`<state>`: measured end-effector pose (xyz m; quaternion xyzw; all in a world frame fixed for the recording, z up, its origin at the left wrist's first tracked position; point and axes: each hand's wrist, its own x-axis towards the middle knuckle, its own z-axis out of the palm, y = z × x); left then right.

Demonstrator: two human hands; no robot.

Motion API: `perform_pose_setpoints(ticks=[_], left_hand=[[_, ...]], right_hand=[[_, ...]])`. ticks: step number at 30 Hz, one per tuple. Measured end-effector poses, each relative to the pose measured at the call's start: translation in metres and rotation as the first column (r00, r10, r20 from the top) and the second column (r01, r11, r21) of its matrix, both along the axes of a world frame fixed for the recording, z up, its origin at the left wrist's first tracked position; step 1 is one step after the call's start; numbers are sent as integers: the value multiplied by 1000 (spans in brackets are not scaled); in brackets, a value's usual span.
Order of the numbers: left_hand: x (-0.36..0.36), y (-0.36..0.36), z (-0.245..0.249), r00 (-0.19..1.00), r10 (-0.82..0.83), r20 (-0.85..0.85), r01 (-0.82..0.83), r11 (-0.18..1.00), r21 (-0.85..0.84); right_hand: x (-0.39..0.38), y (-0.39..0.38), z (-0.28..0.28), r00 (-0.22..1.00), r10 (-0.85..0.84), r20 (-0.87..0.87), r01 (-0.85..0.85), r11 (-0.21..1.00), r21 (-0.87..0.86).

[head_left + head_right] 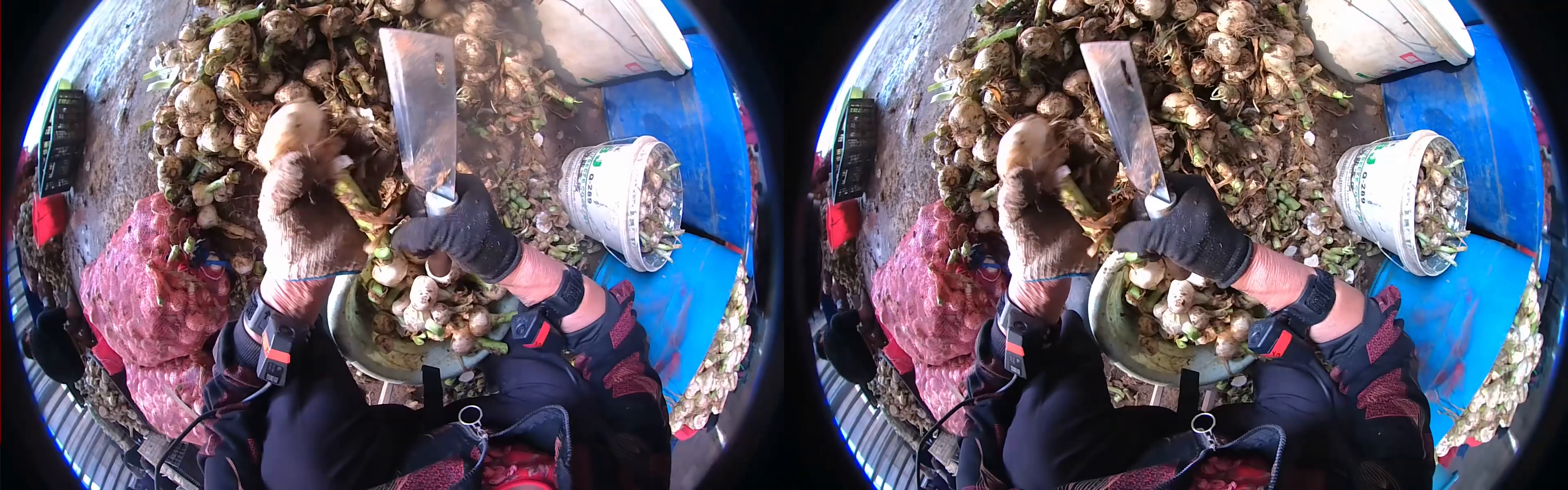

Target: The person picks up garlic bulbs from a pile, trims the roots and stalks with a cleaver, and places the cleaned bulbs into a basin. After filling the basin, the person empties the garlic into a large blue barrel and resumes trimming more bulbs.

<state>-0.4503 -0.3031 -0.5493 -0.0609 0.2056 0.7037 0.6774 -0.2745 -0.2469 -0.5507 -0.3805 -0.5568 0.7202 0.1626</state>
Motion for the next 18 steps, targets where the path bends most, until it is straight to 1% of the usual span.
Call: perform_pose_setpoints(ticks=[1,2,4,5,6,7,8,9,10,11,12,13,14,16,17,18], left_hand=[[5,0,1,992,128,11,-127,987,-95],[5,-3,0,992,126,12,-124,988,-97],[5,-5,1,992,118,40,-118,993,16],[4,-6,6,999,33,14,-32,998,-54],[5,-6,3,999,34,14,-34,998,-55],[6,-4,-2,993,71,-99,-75,996,-43],[9,-3,-4,972,107,-211,-115,993,-24],[16,-3,0,975,127,-180,-130,991,-6],[6,-15,-12,988,43,-148,-44,999,-4],[2,-12,-17,997,-16,-78,32,977,209],[0,-7,-18,996,-89,-20,90,905,416],[-1,-12,-5,998,-62,10,56,955,291],[-3,-16,8,999,-30,36,24,987,162],[-13,-16,16,983,-154,-100,158,987,37],[-15,-11,20,917,-199,-345,126,967,-223],[-36,-22,-17,753,-403,-520,399,908,-125]], right_hand=[[-3,1,8,997,-69,-23,65,987,-146],[-3,2,10,997,-71,-21,67,987,-148],[-4,7,11,982,-186,-39,167,944,-284],[-5,7,17,978,-202,-54,173,927,-332],[-7,5,12,978,-200,-53,172,927,-334],[-10,0,4,983,-171,-63,162,978,-133],[-12,-3,0,988,-141,-68,146,986,77],[-11,-3,1,998,-45,53,32,976,215],[-10,-1,3,998,-42,54,30,976,217],[-8,1,5,997,-66,25,61,983,171],[-7,4,8,996,-93,-2,92,988,122],[-6,7,10,984,-178,9,178,984,26],[3,15,3,989,-142,39,140,988,60],[10,27,1,997,-73,19,72,994,81],[12,29,3,997,-71,8,69,988,139],[14,31,1,997,-73,11,71,988,140]])
